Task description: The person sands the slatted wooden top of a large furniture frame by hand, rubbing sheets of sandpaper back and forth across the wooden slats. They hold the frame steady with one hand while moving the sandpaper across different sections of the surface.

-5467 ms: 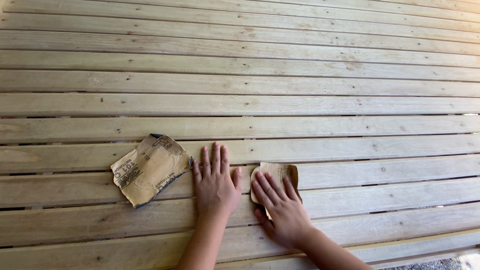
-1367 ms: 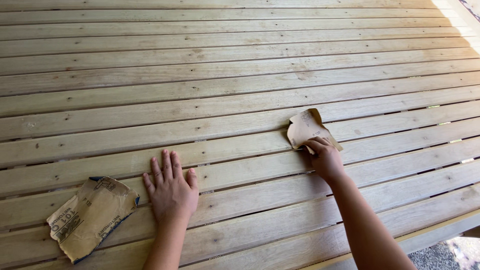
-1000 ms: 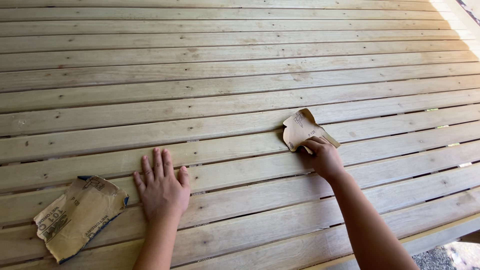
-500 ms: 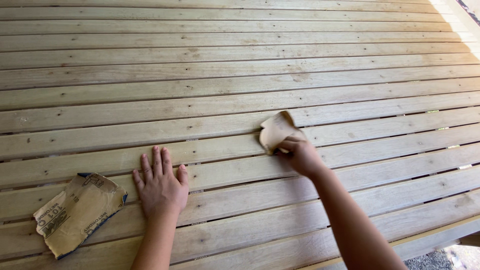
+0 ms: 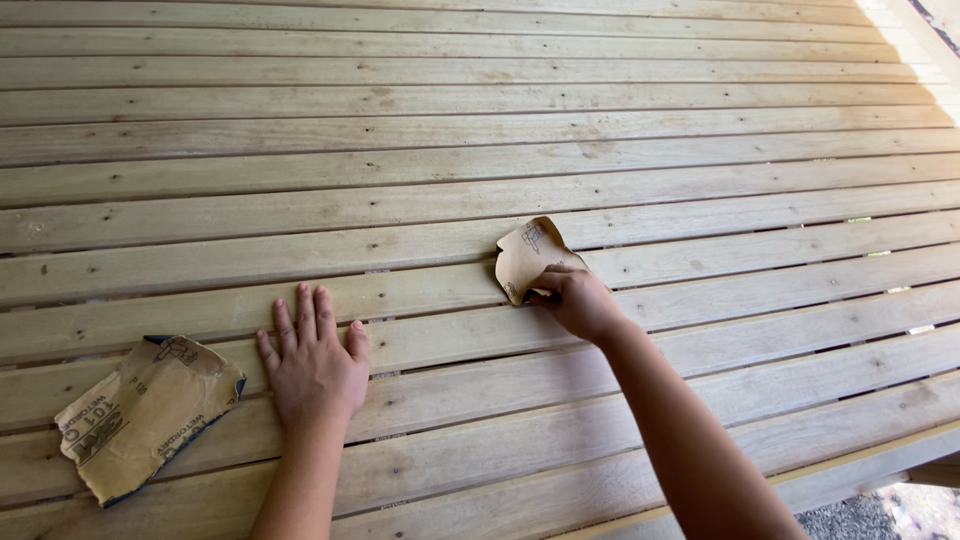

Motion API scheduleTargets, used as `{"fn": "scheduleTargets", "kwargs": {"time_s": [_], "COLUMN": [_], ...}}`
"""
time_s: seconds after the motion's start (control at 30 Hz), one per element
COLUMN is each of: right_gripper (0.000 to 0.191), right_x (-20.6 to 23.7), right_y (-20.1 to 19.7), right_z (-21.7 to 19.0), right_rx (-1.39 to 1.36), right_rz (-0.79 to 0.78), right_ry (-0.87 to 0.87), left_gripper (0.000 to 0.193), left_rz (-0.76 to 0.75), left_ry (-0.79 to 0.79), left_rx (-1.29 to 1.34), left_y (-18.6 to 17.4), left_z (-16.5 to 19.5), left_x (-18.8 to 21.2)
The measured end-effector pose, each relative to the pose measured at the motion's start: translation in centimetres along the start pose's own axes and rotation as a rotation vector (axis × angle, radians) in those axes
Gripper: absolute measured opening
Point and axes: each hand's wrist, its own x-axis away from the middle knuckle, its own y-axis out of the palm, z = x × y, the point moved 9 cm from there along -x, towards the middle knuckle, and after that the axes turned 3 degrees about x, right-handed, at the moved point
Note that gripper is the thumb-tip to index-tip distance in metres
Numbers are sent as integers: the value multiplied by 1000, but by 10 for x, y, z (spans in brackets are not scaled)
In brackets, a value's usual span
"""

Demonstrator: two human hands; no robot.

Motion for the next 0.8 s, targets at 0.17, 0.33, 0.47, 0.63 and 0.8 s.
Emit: {"fn": "scheduleTargets", "kwargs": {"time_s": [0.17,0.33,0.47,0.63,0.8], "right_gripper": [19,17,19,21,19], "right_x": [3,-16,-18,4,-22], "right_y": [-7,17,26,-5,55], "right_z": [22,-26,-32,21,-102], "right_rx": [-33,-94,-80,22,-67], "right_rz": [-13,-73,-159,-141,55], "right_ry": [234,-11,-77,151,-315], "left_gripper": [71,71,72,72,71], "left_rz": [-44,-42,-61,-94,-126], "left_ry": [-22,-20,-8,-19,-2], "left_rx": [-15,-8,-16,-17,-16], "left_y": [6,5,4,3,3], "left_z": [-3,-3,-2,0,2], "left_x": [2,-1,0,1,0]}}
